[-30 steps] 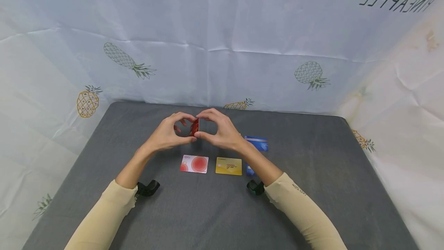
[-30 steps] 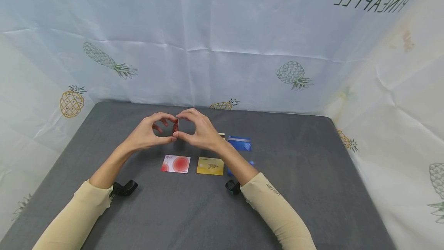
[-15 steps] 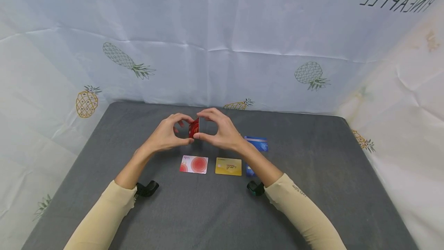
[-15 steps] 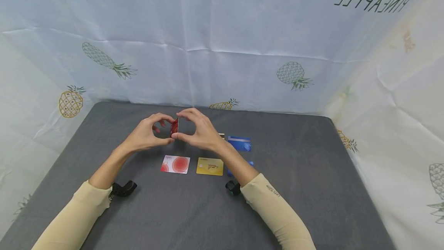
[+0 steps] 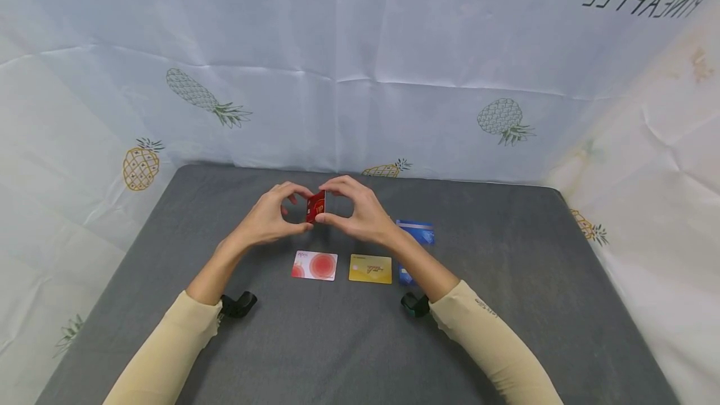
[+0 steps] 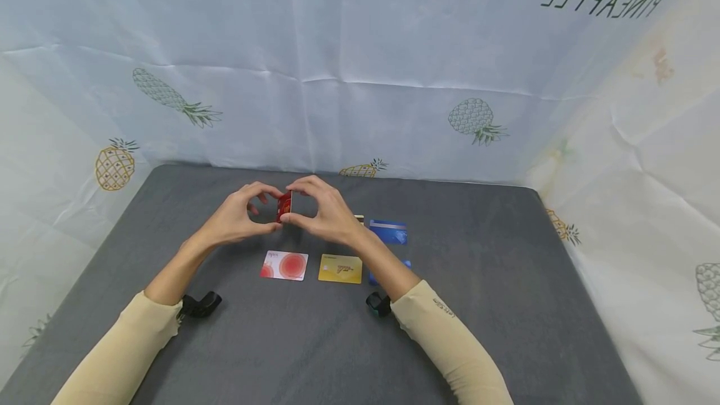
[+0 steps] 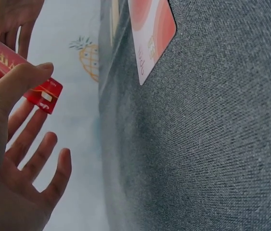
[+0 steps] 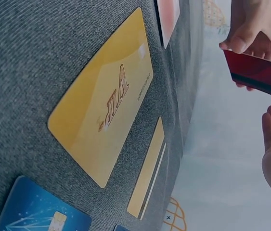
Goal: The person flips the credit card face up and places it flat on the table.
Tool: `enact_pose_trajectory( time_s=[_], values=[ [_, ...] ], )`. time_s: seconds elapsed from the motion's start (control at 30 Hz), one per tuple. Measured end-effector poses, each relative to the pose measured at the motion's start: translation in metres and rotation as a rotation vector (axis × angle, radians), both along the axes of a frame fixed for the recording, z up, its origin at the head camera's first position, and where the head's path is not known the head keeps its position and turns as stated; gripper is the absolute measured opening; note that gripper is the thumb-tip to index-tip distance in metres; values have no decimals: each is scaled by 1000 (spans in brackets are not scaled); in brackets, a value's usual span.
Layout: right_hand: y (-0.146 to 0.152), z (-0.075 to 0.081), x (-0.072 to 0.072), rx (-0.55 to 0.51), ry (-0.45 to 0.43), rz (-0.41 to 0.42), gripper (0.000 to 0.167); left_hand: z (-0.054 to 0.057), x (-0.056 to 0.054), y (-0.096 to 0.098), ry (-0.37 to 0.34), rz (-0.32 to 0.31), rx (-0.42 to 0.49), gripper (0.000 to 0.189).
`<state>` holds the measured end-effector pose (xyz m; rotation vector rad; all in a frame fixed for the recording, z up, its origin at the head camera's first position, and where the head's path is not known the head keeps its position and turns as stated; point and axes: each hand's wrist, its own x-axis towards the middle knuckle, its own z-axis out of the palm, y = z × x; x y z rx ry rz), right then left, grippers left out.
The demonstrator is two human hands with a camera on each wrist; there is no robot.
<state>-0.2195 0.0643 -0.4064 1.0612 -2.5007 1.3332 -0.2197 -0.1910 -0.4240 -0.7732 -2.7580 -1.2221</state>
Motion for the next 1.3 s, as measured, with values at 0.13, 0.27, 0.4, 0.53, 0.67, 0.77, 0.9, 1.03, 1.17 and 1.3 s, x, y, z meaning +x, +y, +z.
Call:
enact_pose_trajectory(
  time_s=[0.13,0.27,0.4,0.53,0.67,0.77,0.9,1.03,1.17,1.3],
  values=[
    [-1,-1,0,5,-8,2,55,-1,1,-2,17,7,-23,57],
    [0,-3,0,21,-25,-9,59,0,2,-2,66,12,-67,57],
    [1,-3,-1,28,-46,-10,64,0,4,-2,90,16,-94,58],
    [2,-2,-1,39,-48,3,62,1,4,-2,97,16,-100,57],
    [3,-2,0,50,-43,-1,59,0,3,-1,108,14,-97,57],
    [3,-3,0,52,-46,-7,59,0,3,-2,110,13,-92,57],
    [3,-2,1,49,-50,-6,58,-1,3,-3,113,8,-82,57],
    [3,-2,1,38,-50,-3,58,-3,2,-5,110,10,-83,58],
    [3,-3,0,21,-52,-4,58,-4,1,-7,93,18,-92,57],
    [2,-3,0,25,-54,-12,59,-6,0,-9,72,25,-94,57]
  ],
)
